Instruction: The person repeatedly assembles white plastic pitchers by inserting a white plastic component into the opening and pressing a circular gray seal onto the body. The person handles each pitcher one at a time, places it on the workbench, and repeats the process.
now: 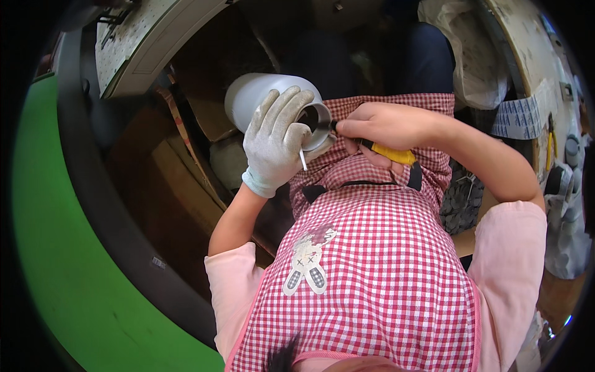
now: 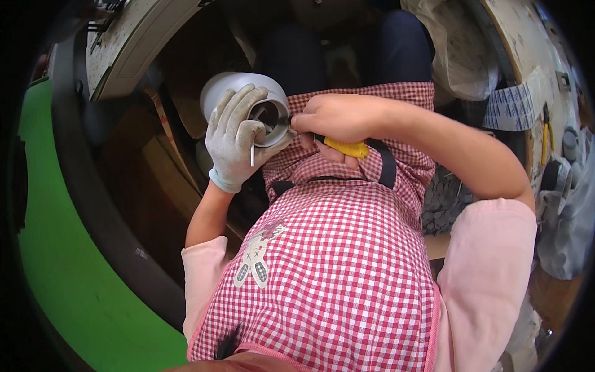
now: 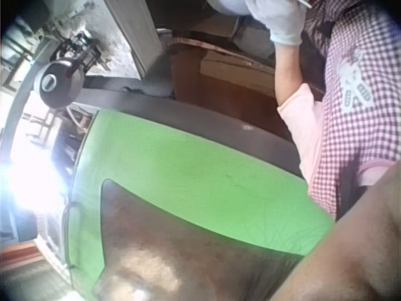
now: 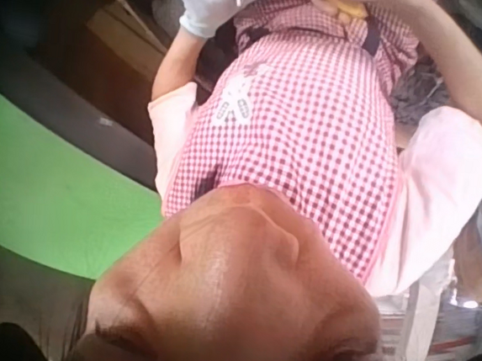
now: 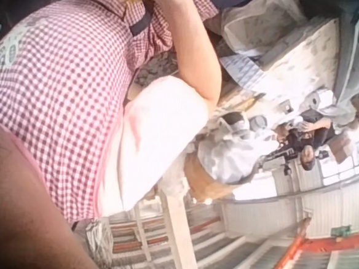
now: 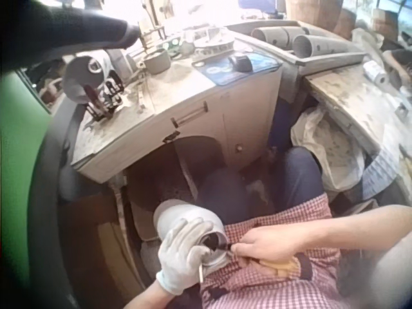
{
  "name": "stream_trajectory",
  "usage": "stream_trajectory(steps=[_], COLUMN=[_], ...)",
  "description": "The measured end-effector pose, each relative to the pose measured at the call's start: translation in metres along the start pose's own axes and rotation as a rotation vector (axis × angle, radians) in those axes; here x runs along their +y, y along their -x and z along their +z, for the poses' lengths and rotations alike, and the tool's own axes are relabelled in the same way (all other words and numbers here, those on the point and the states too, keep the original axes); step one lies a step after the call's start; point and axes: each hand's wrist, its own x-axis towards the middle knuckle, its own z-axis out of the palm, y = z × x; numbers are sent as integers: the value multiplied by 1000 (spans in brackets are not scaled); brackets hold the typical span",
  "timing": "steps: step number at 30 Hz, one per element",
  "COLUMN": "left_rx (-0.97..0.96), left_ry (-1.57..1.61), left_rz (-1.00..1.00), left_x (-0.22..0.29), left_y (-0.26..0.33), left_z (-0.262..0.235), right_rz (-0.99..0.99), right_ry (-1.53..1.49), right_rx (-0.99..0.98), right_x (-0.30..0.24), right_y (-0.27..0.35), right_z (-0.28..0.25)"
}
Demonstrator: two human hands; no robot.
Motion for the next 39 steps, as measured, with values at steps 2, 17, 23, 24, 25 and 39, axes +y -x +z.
stream_trajectory(steps=[2, 17, 23, 24, 25, 39], left_rx=[-34, 353, 483, 532, 515, 614], left_ry=[-14, 67, 35, 22, 21, 268], left_rz=[46, -341, -192, -188, -223, -644], left_x=[2, -54, -55, -53, -55, -13], left_y=[1, 8, 7, 5, 2, -26], left_z=[2, -2, -34, -38, -38, -59], right_rz=[53, -353, -355, 39, 440, -236], right_ry=[-85, -1091, -43, 432, 768, 941], right_rx=[-144, -110, 1645, 1849, 1997, 1646], right_x=[12, 45, 171, 198, 225, 241], right_y=[-12, 11, 173, 199, 222, 73], right_z=[-6, -18, -223, -253, -280, -257])
